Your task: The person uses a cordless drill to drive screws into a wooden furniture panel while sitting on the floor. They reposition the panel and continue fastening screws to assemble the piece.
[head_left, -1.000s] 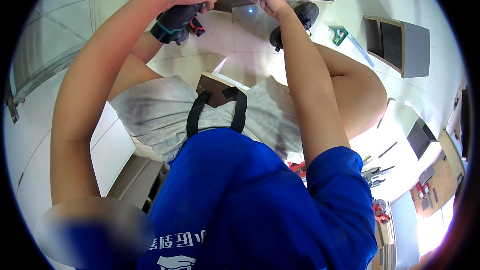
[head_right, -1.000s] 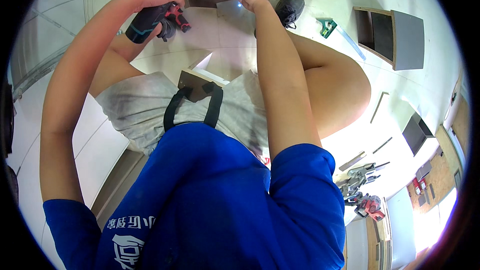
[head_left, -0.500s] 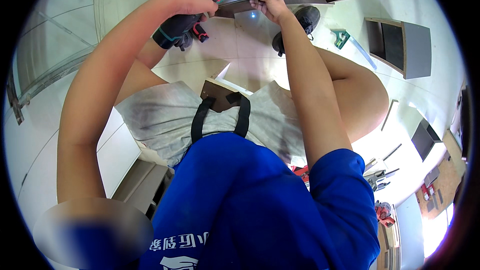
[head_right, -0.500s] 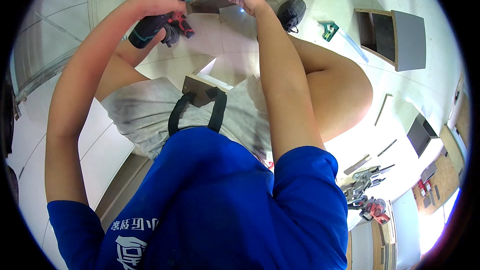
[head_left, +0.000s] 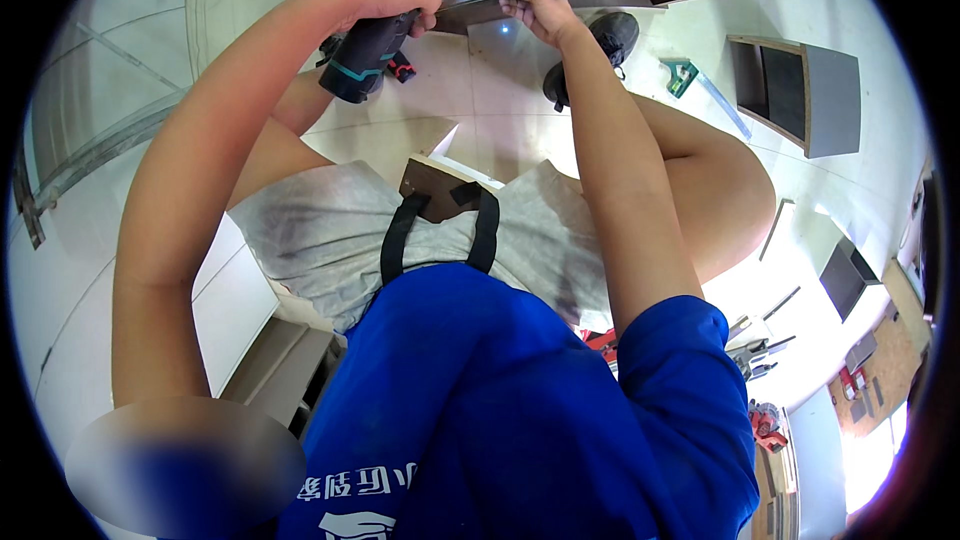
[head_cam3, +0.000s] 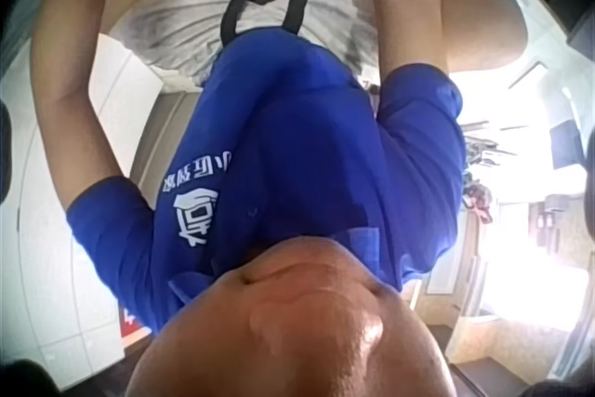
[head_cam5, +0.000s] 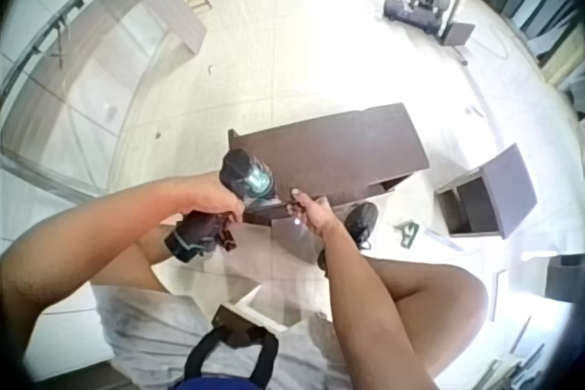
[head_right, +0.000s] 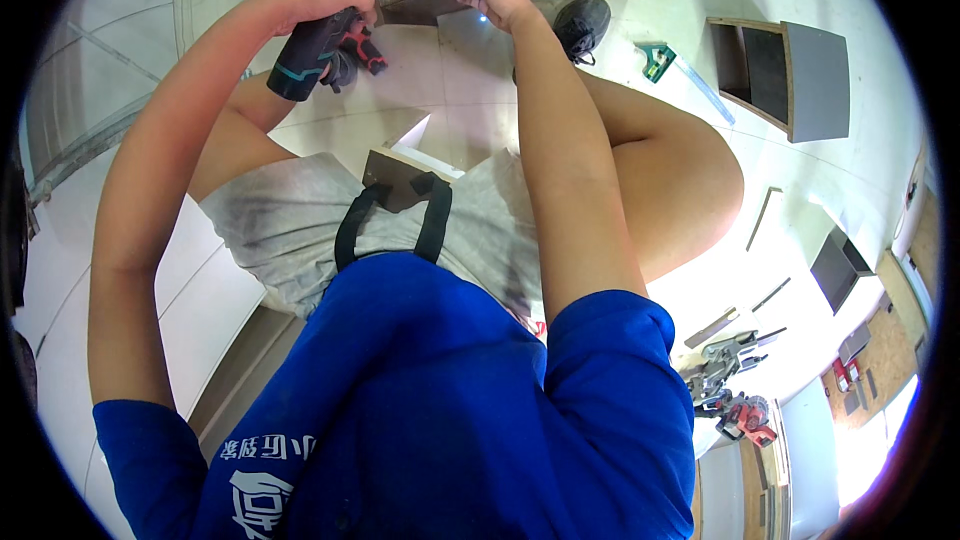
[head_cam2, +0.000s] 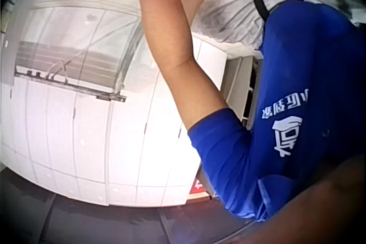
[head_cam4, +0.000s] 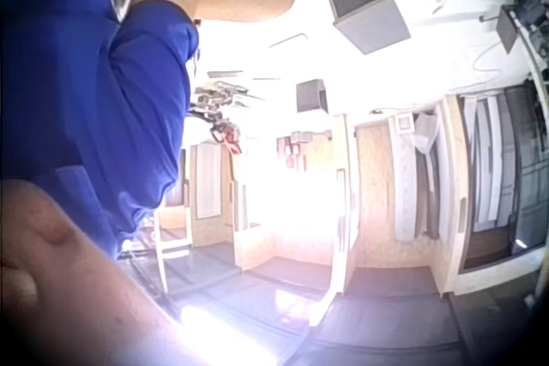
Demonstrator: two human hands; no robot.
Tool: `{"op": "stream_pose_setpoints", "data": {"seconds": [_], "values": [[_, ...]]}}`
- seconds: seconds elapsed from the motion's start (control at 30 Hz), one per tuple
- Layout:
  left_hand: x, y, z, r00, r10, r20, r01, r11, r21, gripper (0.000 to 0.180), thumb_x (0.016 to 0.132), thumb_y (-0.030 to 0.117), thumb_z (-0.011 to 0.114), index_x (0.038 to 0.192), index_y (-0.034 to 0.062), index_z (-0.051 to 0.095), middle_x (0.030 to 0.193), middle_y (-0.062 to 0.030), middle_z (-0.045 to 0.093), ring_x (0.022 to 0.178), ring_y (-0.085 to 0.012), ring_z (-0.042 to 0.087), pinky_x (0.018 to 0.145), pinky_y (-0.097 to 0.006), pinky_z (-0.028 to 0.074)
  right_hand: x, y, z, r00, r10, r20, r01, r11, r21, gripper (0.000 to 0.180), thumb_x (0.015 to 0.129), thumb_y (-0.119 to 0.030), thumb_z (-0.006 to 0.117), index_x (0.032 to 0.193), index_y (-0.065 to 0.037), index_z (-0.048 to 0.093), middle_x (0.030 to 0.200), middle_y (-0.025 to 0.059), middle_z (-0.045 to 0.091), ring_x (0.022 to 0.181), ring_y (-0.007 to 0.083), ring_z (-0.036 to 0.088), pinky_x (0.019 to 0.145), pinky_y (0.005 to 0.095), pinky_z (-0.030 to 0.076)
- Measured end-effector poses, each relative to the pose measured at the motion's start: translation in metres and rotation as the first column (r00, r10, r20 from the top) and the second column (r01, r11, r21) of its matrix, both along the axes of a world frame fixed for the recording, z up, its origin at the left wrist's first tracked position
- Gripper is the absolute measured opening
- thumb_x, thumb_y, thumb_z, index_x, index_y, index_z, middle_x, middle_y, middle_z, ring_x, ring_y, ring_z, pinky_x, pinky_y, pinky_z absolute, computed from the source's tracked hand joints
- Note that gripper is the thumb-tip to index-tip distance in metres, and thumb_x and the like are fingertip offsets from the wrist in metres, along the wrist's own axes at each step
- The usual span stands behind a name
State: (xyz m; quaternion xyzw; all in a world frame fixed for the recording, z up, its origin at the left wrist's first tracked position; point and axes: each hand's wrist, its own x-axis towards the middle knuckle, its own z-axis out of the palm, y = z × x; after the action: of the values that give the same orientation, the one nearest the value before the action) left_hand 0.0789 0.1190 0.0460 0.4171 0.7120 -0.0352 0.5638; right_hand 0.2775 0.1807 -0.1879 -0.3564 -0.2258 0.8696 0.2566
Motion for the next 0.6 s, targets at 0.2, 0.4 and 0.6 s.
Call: {"op": "stream_pose_setpoints", "data": {"seconds": [0.2,0.4,0.6], "values": [[0.000,0.000,-0.002,0.996,-0.085,-0.039,0.088,0.992,0.092,0.018,0.072,0.013,0.067,0.088,0.0035,0.065,0.074,-0.0070,0.067,0.064,-0.0160,0.064,0.062,-0.032,0.052,0.001,0.001,-0.002,1.000,0.008,-0.015,-0.008,1.000,0.013,0.037,0.088,-0.014,0.075,0.113,0.006,0.057,0.103,0.0142,0.064,0.088,0.0256,0.067,0.076,0.0349,0.059],[0.006,0.001,0.007,0.998,-0.051,-0.039,0.054,0.996,0.069,0.022,0.069,0.010,0.067,0.090,0.0041,0.061,0.077,-0.0079,0.066,0.060,-0.0173,0.066,0.058,-0.034,0.053,0.000,-0.001,0.003,1.000,0.005,0.013,-0.005,1.000,0.008,0.037,0.088,-0.014,0.075,0.113,0.006,0.057,0.104,0.0141,0.064,0.089,0.0254,0.067,0.077,0.0351,0.059],[0.006,0.007,0.007,0.995,-0.084,-0.055,0.088,0.993,0.073,0.022,0.070,0.010,0.068,0.089,0.0033,0.061,0.077,-0.0079,0.065,0.060,-0.0168,0.065,0.058,-0.034,0.053,0.000,0.003,0.001,1.000,0.011,0.005,-0.011,1.000,0.014,0.039,0.089,-0.015,0.075,0.113,0.009,0.056,0.105,0.0153,0.063,0.089,0.0257,0.067,0.077,0.0346,0.059]]}}
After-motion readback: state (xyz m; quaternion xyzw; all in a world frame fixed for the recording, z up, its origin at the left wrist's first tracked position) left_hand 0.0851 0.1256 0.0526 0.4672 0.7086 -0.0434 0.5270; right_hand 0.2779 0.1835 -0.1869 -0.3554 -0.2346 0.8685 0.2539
